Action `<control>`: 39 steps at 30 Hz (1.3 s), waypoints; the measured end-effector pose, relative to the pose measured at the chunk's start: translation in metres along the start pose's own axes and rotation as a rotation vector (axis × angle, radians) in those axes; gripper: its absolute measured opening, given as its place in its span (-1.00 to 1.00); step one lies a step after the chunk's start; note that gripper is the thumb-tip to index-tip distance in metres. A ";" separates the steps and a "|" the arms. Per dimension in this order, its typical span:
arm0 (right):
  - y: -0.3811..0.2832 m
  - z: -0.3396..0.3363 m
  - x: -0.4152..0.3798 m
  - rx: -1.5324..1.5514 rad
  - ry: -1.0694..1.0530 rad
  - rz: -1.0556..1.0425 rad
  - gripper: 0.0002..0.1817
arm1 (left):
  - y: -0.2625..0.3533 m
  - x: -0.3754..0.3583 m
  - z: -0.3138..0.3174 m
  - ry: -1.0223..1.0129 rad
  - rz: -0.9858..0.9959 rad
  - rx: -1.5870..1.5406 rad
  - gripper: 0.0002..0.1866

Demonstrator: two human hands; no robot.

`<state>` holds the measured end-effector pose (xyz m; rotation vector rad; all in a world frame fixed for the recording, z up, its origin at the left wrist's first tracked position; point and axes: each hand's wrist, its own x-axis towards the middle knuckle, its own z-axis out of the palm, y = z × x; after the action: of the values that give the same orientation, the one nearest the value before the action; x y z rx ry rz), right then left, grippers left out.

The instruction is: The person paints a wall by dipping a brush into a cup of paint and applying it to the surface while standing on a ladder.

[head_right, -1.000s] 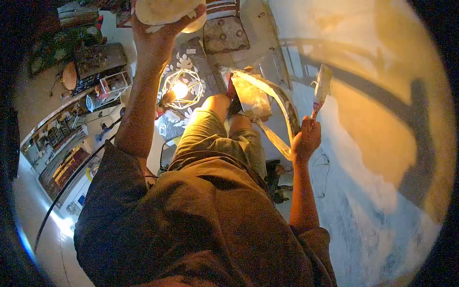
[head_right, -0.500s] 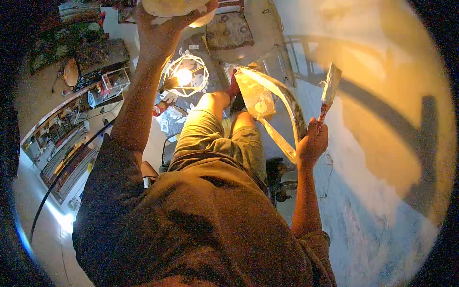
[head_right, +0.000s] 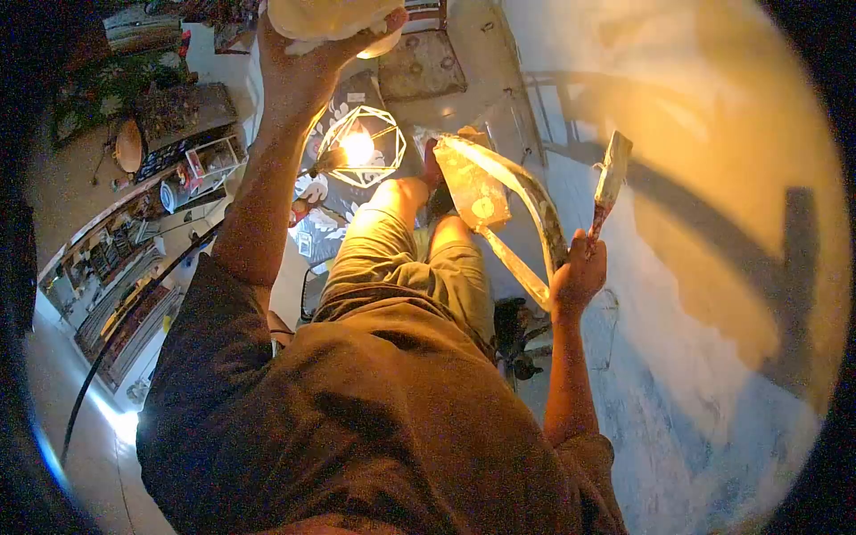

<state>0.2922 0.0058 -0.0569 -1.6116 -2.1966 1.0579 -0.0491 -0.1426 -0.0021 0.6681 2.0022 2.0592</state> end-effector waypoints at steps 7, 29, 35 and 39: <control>0.007 0.002 -0.001 0.031 0.016 -0.061 -0.57 | -0.019 0.014 -0.019 -0.098 0.101 -0.105 -0.12; -0.004 0.002 -0.005 -0.071 0.033 0.051 -0.64 | -0.043 0.038 -0.055 0.190 0.038 0.223 -0.16; 0.005 0.002 -0.006 0.047 0.014 0.117 -0.67 | -0.084 0.019 -0.061 0.356 -0.091 0.267 -0.21; 0.020 -0.002 -0.006 0.007 0.045 0.077 -0.74 | -0.105 0.016 -0.063 0.334 -0.084 0.281 -0.21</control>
<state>0.3105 0.0037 -0.0671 -1.7124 -2.1162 1.0378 -0.1088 -0.1847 -0.1011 0.2870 2.4874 1.9646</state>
